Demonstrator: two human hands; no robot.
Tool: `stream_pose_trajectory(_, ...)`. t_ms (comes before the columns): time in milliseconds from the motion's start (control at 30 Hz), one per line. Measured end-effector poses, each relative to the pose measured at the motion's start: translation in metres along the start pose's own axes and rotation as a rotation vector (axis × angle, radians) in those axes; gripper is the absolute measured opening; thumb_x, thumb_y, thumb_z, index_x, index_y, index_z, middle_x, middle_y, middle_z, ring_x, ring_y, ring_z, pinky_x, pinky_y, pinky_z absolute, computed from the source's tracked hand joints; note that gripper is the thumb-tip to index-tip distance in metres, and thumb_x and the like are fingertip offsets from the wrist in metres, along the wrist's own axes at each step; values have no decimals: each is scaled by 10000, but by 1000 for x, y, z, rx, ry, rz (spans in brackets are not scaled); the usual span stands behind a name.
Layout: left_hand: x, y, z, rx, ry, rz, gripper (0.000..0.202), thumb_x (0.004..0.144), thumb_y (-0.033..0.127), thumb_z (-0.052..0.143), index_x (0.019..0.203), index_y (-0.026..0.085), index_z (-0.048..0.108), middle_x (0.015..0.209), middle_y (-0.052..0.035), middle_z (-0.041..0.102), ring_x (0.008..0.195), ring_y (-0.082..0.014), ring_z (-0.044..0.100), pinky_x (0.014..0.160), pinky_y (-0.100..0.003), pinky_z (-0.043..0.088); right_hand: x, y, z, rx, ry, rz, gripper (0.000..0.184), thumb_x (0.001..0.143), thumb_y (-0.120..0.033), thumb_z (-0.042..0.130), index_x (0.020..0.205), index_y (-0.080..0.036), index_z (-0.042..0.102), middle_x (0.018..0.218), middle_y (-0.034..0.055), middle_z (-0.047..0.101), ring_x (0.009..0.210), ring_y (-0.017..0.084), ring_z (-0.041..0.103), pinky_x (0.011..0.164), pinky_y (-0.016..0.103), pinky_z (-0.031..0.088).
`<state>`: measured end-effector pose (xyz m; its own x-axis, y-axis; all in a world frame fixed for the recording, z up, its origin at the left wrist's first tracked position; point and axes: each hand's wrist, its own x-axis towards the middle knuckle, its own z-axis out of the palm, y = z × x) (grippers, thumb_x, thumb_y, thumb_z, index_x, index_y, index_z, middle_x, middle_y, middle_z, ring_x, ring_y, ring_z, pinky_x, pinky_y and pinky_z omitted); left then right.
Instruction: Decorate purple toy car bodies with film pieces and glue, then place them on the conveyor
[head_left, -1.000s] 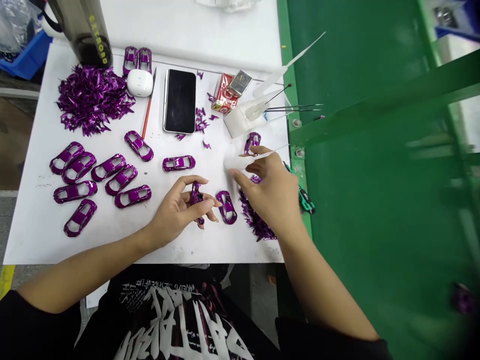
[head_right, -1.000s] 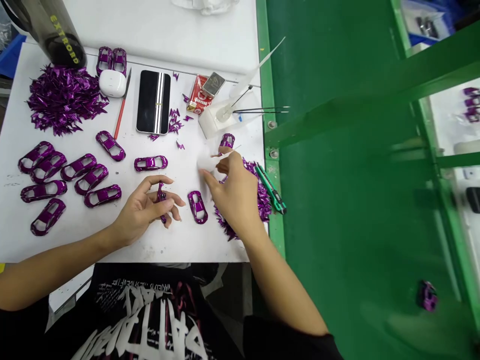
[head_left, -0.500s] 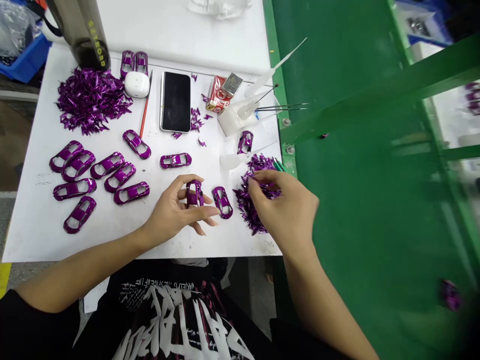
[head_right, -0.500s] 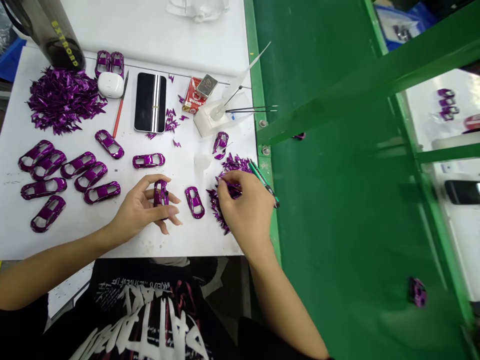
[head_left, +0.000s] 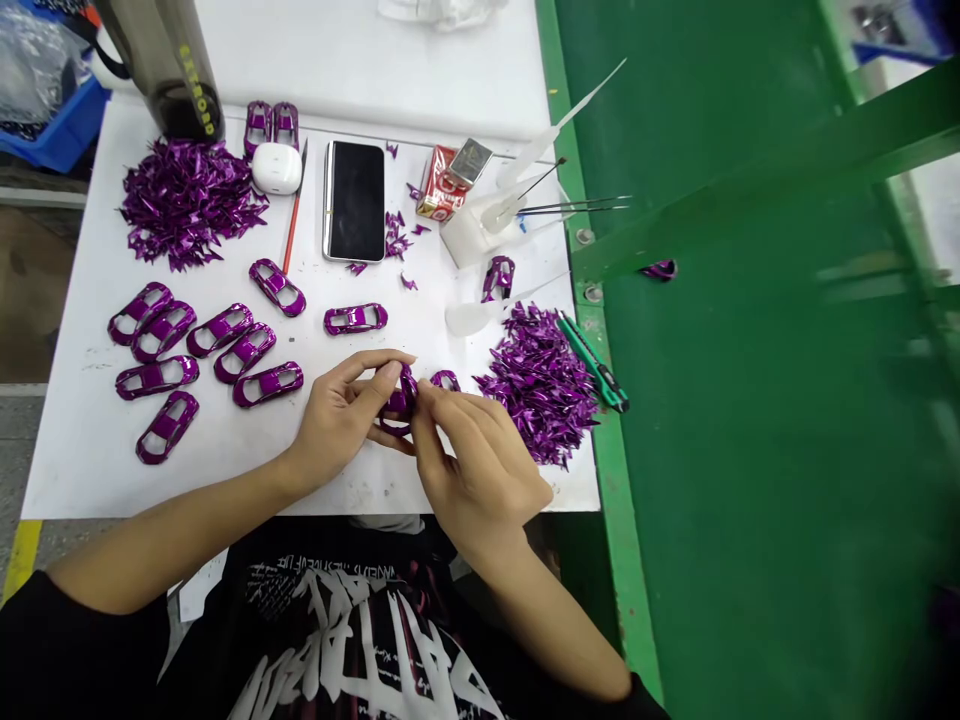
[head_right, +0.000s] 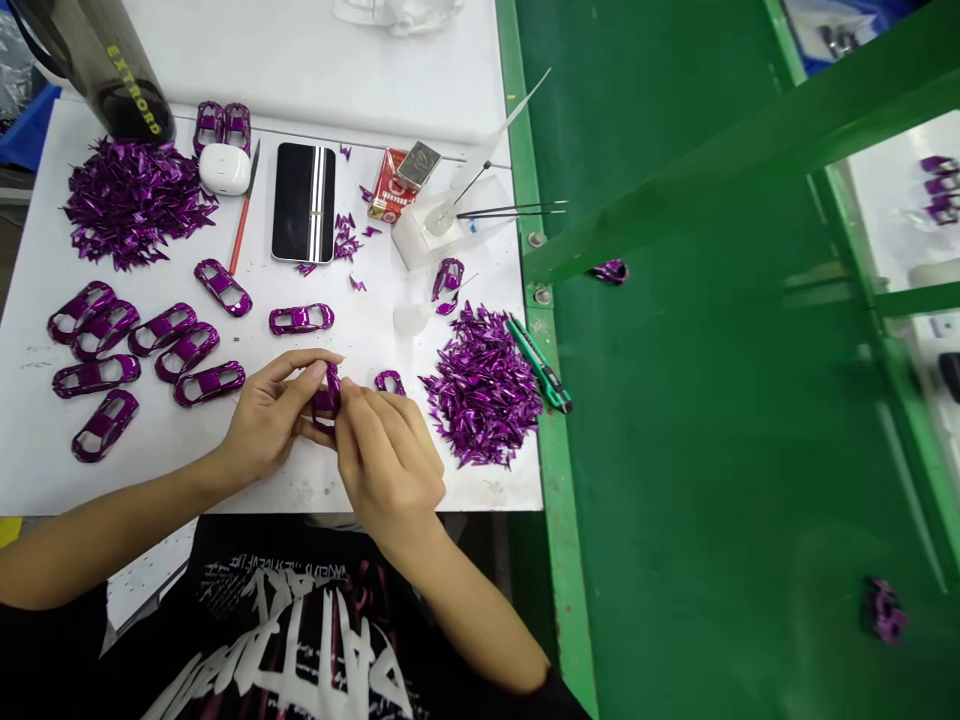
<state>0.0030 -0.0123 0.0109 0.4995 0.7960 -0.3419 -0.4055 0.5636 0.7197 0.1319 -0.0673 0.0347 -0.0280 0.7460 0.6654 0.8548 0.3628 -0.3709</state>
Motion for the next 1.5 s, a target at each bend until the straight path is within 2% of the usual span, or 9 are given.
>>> stream_pose_trajectory(367, 0, -2, -1, -30, 28, 5, 301, 874, 443, 816, 1071, 224, 751, 727, 14, 688, 669, -122, 686, 550, -193, 617, -1, -5, 1, -42, -12, -25, 325, 1011, 45, 637, 1251, -172, 673, 993, 116, 753, 820, 282, 725, 731, 427, 649)
stream_pose_trajectory(667, -3, -3, 3, -49, 100, 83, 286, 841, 420, 848, 1017, 204, 783, 846, -23, 768, 701, -169, 739, 582, -282, 670, -3, -22, 2, 19, -91, 213, 190, 1067, -173, 631, 1250, -188, 680, 1202, 121, 720, 990, 327, 657, 831, 505, 619)
stream_pose_trajectory(867, -35, -11, 12, 257, 235, 459, 154, 946, 286, 754, 1079, 237, 813, 991, -18, 810, 827, -142, 773, 750, -241, 677, -12, -49, 13, -96, 31, 125, 249, 1063, -67, 607, 1303, -134, 619, 1127, 171, 707, 1005, 327, 698, 848, 475, 636)
stream_pose_trajectory(1033, -93, -38, 12, 544, 320, 788, 460, 1002, 88, 616, 1395, 319, 680, 1260, -33, 763, 1120, -166, 742, 959, -275, 631, -29, -70, -13, 197, -106, 259, 445, 1059, -59, 612, 1462, -246, 589, 1206, 86, 716, 1021, 299, 738, 869, 413, 684)
stream_pose_trajectory(1133, -130, -48, 2, 417, 288, 513, 768, 960, 187, 724, 1625, 364, 381, 1457, -83, 651, 1251, -224, 690, 1002, -324, 618, -33, -68, -36, 551, -378, 508, 414, 1020, -130, 704, 1405, -274, 659, 1212, 54, 731, 1006, 303, 752, 879, 429, 694)
stream_pose_trajectory(1267, -151, -40, -14, 166, 160, -157, 564, 798, 150, 860, 1330, 200, 677, 1168, -81, 761, 1068, -213, 737, 895, -279, 618, -22, -50, -54, 873, -861, 838, 304, 975, -208, 745, 1273, -264, 733, 1163, 40, 752, 995, 288, 759, 902, 400, 682)
stream_pose_trajectory(1367, -143, -34, -19, 85, 47, -431, 412, 704, 54, 836, 1086, 147, 714, 937, -31, 743, 834, -133, 701, 737, -201, 568, -13, -34, -52, 865, -1105, 861, 226, 954, -264, 744, 1180, -265, 736, 1073, 33, 767, 968, 288, 762, 879, 388, 679)
stream_pose_trajectory(1433, -132, -36, -15, 21, 7, -539, 178, 724, 23, 721, 833, 138, 641, 655, 19, 639, 540, -81, 556, 494, -174, 441, -9, -25, -47, 799, -1231, 803, 217, 962, -283, 710, 1177, -254, 714, 1034, 40, 768, 947, 292, 763, 825, 379, 682)
stream_pose_trajectory(1500, -122, -41, -6, -56, 31, -635, 212, 736, -5, 582, 656, 175, 503, 448, 55, 477, 379, -68, 397, 376, -186, 286, -4, -18, -39, 698, -1326, 711, 215, 963, -260, 673, 1175, -236, 692, 1041, 55, 763, 946, 295, 760, 801, 373, 673)
